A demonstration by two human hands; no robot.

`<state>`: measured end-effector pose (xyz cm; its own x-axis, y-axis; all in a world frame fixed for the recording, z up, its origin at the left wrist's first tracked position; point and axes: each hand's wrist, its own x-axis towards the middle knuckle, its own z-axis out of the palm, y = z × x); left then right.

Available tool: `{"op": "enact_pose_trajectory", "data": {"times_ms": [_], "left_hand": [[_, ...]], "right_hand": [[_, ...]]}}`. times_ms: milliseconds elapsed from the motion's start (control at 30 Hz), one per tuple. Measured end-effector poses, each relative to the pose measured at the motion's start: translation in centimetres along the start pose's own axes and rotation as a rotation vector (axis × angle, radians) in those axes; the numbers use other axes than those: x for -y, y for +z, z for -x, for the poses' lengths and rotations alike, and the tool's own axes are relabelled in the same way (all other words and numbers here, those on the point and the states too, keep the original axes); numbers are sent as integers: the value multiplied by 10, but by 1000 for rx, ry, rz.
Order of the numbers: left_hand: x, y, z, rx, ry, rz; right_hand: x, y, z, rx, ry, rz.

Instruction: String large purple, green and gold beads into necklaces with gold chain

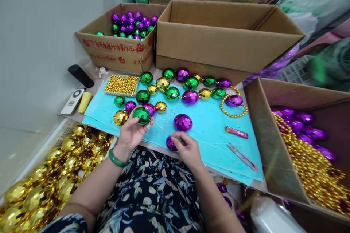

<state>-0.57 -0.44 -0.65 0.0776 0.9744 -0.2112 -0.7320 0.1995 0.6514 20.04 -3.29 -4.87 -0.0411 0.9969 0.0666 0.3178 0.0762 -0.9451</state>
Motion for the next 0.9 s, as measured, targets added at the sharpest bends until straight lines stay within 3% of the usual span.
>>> {"op": "enact_pose_trajectory", "data": {"times_ms": [200,400,533,667,733,900], "left_hand": [[-3,-2,4,77,17,-185],[-8,-7,5,154,-36,-230],[-5,-5,10,217,34,-384],[8,0,16,335,-106,-593],[15,3,14,316,-114,-681],[18,10,-3,94,134,-744]], "right_hand": [[-1,-8,3,-49,-57,-14],[0,-13,5,-68,-95,-20],[5,-13,7,-62,-101,-42],[8,-6,8,-44,-62,-80],[6,-1,6,-86,-26,-88],[-3,1,-7,-127,-14,-37]]}}
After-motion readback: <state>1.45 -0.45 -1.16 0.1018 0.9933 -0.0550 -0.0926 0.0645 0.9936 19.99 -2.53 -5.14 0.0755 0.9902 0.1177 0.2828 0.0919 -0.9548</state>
